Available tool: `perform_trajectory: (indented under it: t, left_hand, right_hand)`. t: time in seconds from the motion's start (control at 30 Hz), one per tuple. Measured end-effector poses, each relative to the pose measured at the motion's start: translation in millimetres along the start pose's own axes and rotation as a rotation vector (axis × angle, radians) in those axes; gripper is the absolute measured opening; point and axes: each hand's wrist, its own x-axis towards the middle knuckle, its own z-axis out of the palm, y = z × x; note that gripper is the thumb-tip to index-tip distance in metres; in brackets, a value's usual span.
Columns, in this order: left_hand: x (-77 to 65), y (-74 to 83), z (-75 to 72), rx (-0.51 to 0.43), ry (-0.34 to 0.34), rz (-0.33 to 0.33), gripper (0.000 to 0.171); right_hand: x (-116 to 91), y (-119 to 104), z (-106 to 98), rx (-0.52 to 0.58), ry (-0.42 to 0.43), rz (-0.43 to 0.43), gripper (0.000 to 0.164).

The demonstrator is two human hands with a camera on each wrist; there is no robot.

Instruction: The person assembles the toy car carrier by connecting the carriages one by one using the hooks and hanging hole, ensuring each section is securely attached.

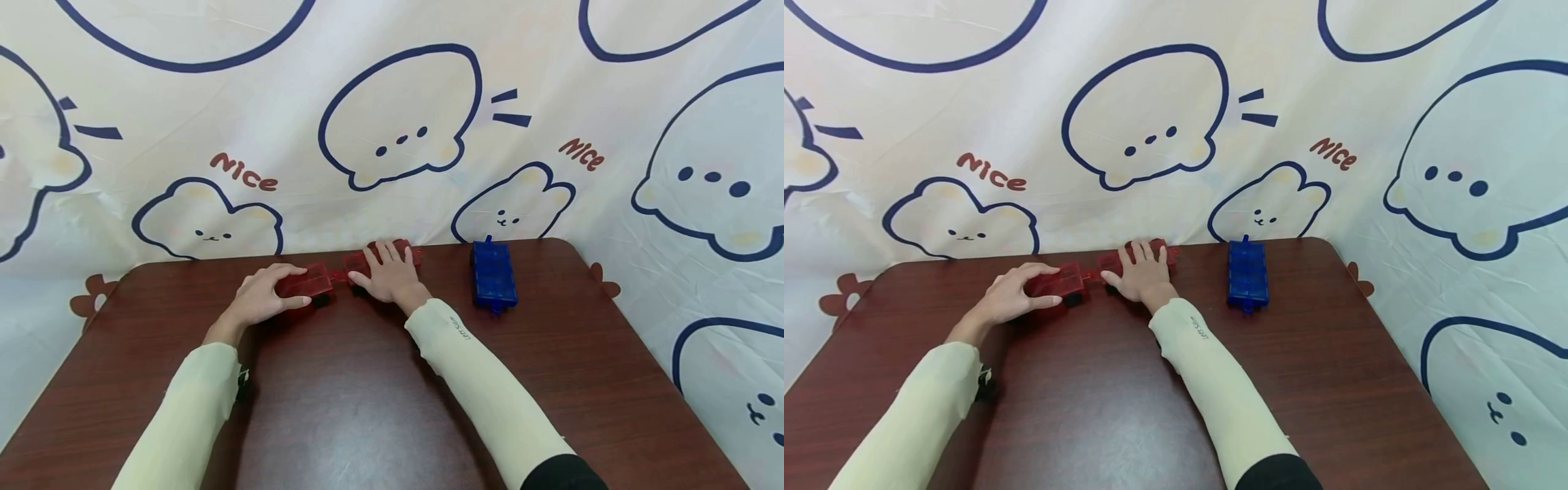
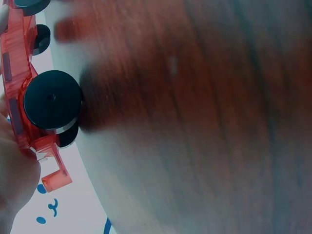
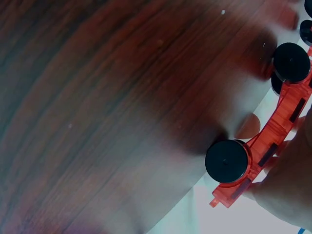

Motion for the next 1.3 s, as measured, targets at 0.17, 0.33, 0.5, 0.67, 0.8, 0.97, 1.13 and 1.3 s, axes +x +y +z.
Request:
perform_trajectory:
  t: [0.17, 0.33, 0.5, 0.67, 0.8, 0.97, 1.13, 1.3]
  left_hand:
    - [0.4, 0.1, 0.2, 0.016, -0.001, 0.005, 0.074]
    - [0.9, 0.4, 0.9, 0.028, -0.003, 0.012, 0.074]
    - [1.1, 0.3, 1.6, 0.032, -0.001, 0.019, 0.074]
    - [1.3, 0.1, 1.6, 0.038, 0.004, 0.028, 0.073]
    - [0.9, 1.2, 1.1, 0.047, 0.005, 0.032, 0.073]
    - [1.9, 3.5, 1.3, 0.053, -0.004, 0.023, 0.074]
    - [3.5, 4.8, 0.4, 0.058, -0.026, 0.011, 0.076]
    - [3.2, 7.5, -3.7, 0.070, -0.043, 0.007, 0.077]
  right_hand:
    - [0.0, 0.1, -0.1, 0.003, -0.004, -0.003, 0.080]
    - [-0.6, 0.8, 0.8, 0.001, -0.004, -0.003, 0.080]
    - [-1.2, 0.9, 0.8, 0.001, -0.005, -0.003, 0.079]
    - [-1.1, 0.5, 0.5, 0.003, -0.004, -0.004, 0.080]
    - [-1.0, 0.3, 0.1, 0.000, -0.007, -0.003, 0.080]
    - [-0.9, 1.7, -0.5, -0.009, -0.009, 0.004, 0.080]
    - [0.1, 3.5, -1.0, -0.018, 0.005, 0.000, 0.080]
    - [1.7, 1.1, -0.2, -0.030, 0.032, 0.009, 0.081]
